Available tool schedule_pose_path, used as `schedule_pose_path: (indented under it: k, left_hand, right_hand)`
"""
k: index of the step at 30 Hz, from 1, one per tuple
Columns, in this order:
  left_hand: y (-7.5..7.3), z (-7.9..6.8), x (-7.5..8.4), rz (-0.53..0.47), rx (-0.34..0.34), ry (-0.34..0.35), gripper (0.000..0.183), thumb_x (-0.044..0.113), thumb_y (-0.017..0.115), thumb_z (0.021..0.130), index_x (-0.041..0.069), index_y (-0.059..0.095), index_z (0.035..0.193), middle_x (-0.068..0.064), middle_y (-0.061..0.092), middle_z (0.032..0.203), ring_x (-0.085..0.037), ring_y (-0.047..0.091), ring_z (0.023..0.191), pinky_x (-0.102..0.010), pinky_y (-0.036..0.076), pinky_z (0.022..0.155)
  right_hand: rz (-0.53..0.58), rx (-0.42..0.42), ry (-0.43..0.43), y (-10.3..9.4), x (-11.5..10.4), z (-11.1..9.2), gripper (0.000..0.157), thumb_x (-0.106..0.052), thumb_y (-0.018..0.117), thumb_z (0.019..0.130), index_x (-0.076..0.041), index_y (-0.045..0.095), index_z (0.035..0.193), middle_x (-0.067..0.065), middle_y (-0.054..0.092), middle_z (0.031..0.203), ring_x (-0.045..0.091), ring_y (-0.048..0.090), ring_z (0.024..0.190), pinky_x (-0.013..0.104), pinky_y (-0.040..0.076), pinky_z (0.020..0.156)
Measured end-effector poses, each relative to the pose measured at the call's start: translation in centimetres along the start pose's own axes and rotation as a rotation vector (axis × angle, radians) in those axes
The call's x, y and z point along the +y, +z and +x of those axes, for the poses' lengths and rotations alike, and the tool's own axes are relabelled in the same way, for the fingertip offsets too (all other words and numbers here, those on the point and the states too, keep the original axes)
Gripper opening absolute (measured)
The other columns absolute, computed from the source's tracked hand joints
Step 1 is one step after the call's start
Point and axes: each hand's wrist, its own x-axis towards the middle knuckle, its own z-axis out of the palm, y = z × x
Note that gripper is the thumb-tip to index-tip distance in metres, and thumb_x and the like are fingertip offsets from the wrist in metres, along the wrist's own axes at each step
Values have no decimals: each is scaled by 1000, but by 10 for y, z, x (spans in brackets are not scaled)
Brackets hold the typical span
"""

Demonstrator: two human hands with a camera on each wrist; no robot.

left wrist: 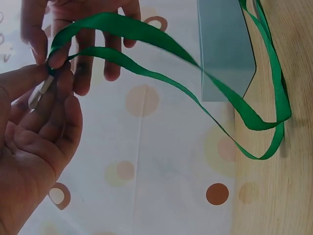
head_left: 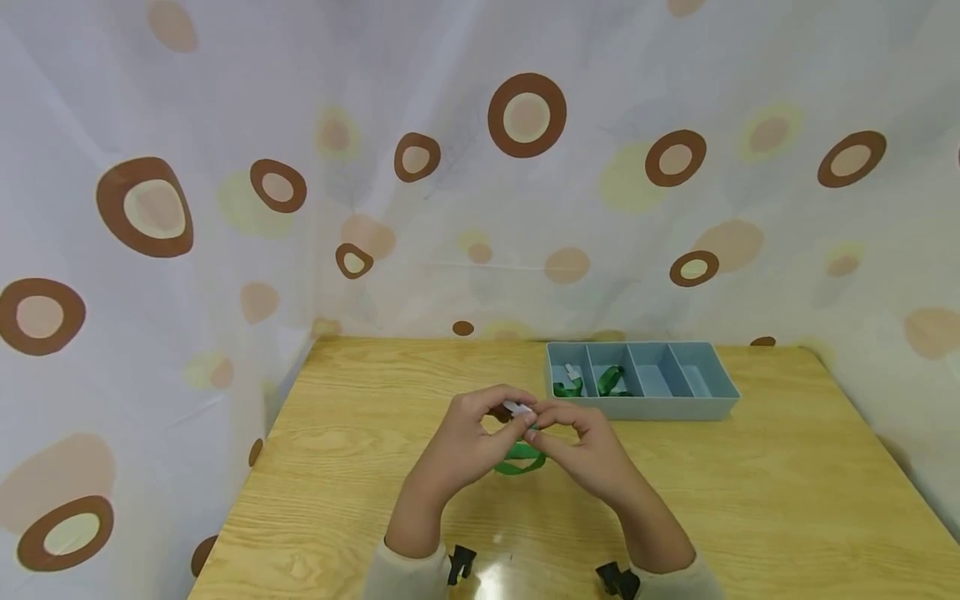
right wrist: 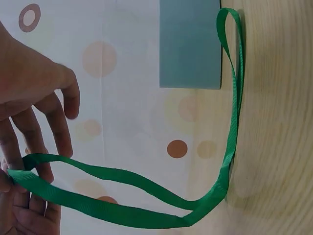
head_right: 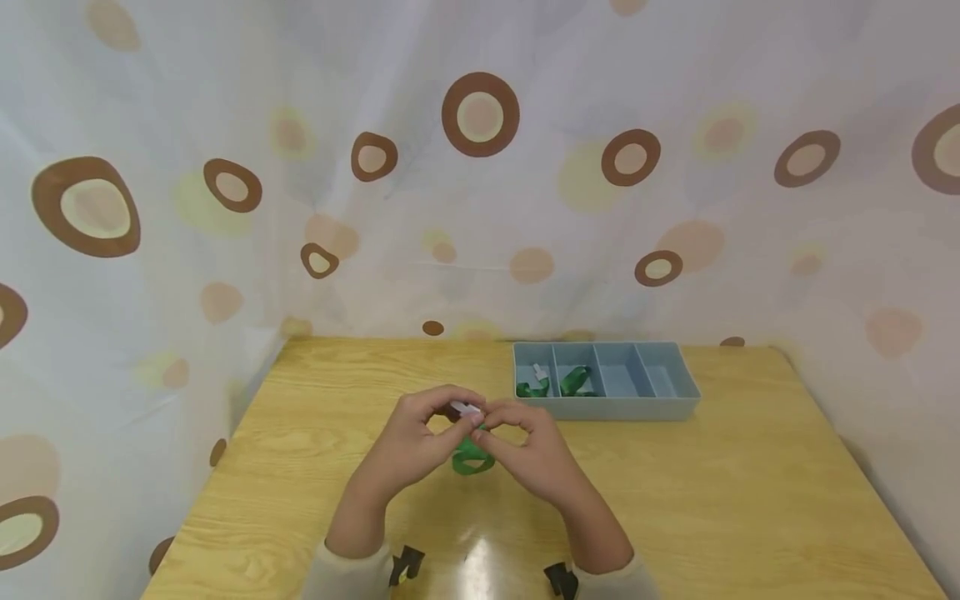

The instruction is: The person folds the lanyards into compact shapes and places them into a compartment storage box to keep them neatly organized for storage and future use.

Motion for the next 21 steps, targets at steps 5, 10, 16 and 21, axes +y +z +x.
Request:
schedule_pose_path:
  k: [5, 10, 16, 21]
  left_hand:
    - [0, -3, 2, 11, 23, -4, 18, 15, 71, 104, 11, 76, 121, -1, 79, 106, -11, 74, 94, -29, 64, 84]
    - [-3, -6, 5, 48, 90, 9, 16, 16, 72, 104, 14, 76, 119, 2, 78, 107, -10, 73, 96, -30, 63, 84]
    - [-7, -8, 7, 75, 154, 13, 15, 21, 72, 104, 15, 77, 117, 3, 78, 106, -10, 72, 94, -31, 62, 85]
    - [-11, -10, 8, 75, 169, 13, 15, 20, 73, 103, 15, 77, 116, 3, 78, 104, -10, 73, 92, -32, 61, 82]
  right_hand:
    - [39, -33, 30, 1, -2, -3, 13, -10, 67, 105, -11, 80, 105, 8, 78, 122, 13, 68, 122, 62, 46, 110]
    - [37, -55, 74, -1, -8, -3, 19, -15, 62, 109, -7, 79, 103, 7, 80, 107, 16, 71, 111, 55, 49, 106]
    - [38, -80, 88, -8, -14, -9, 22, -15, 58, 110, -10, 78, 105, 8, 78, 106, 19, 67, 116, 53, 50, 102]
    - [12, -87, 100, -14, -12, -15, 21, -17, 58, 111, -13, 79, 107, 3, 79, 107, 17, 66, 119, 60, 46, 105]
